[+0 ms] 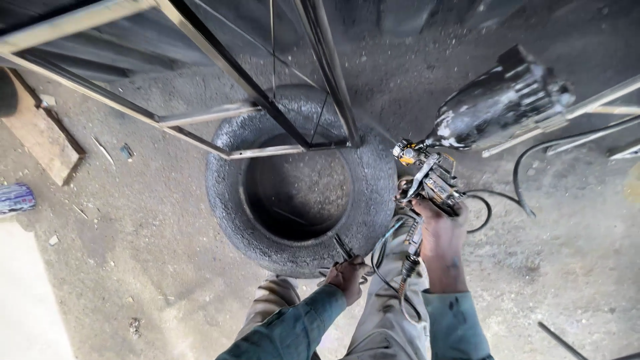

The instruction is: Spray painting a metal gate frame using a pneumatic spray gun in a workshop environment.

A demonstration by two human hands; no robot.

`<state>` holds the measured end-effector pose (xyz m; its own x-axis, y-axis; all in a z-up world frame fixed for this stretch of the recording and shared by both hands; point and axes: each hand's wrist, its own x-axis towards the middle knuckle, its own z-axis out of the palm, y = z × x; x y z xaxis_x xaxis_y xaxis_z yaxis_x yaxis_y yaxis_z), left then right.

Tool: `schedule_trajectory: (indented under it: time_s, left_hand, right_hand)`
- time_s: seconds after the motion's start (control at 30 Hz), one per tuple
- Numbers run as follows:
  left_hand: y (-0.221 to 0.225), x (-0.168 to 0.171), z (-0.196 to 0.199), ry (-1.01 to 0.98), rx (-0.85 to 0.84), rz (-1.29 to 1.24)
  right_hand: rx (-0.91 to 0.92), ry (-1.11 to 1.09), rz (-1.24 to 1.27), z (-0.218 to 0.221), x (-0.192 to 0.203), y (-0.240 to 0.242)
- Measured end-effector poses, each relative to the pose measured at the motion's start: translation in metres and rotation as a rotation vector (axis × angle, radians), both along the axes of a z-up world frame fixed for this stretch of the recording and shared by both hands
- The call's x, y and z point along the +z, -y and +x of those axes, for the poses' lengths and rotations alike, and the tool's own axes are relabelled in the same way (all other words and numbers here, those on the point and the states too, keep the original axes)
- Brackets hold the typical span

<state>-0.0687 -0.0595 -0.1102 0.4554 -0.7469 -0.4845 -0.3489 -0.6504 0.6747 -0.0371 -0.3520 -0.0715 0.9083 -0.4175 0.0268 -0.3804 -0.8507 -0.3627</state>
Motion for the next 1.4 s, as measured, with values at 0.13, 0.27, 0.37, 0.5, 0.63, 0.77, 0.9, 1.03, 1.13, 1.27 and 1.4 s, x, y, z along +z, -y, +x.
schedule_trajectory:
  time_s: [0.13, 0.27, 0.37, 0.5, 0.63, 0.77, 0.9, 1.03, 1.13, 1.27, 1.4]
  left_hand:
    - [0.016, 0.013, 0.011, 0.006, -0.079, 0.062]
    - [0.041, 0.025, 0.025, 0.026, -0.120, 0.118]
    - [0.059, 0.037, 0.036, 0.085, -0.062, 0.066]
    - [0.093, 0.045, 0.037, 0.096, 0.034, 0.183]
    - [0.123, 0.059, 0.039, 0.097, 0.038, 0.238]
    - [0.140, 0.070, 0.037, 0.155, 0.099, 0.077]
    - [0.152, 0.099, 0.046, 0.137, 0.164, 0.113]
    - [0.157, 0.115, 0.053, 0.120, 0.196, 0.070]
    - [0.156, 0.127, 0.059, 0.020, 0.227, 0.181]
    - [0.149, 0.140, 0.076, -0.049, 0.179, 0.304]
    - [0.132, 0.136, 0.079, -0.054, 0.094, 0.432]
  right_hand:
    - [-0.798, 0.201, 1.135, 0.074, 0.173, 0.014]
    - [-0.760, 0.541, 1.543, 0.111, 0.271, 0.030]
    - [-0.708, 0.313, 1.294, 0.120, 0.297, 0.058]
    - [-0.518, 0.470, 1.546, 0.148, 0.355, 0.083]
    - [-0.431, 0.440, 1.507, 0.171, 0.411, 0.103]
    - [-0.342, 0.480, 1.506, 0.191, 0.449, 0.116]
    - [-0.233, 0.552, 1.516, 0.207, 0.476, 0.129]
    - [-0.221, 0.647, 1.481, 0.218, 0.496, 0.132]
    - [-0.281, 0.645, 1.478, 0.218, 0.486, 0.129]
    - [-0.402, 0.415, 1.368, 0.206, 0.458, 0.123]
    - [-0.447, 0.390, 1.641, 0.182, 0.380, 0.121]
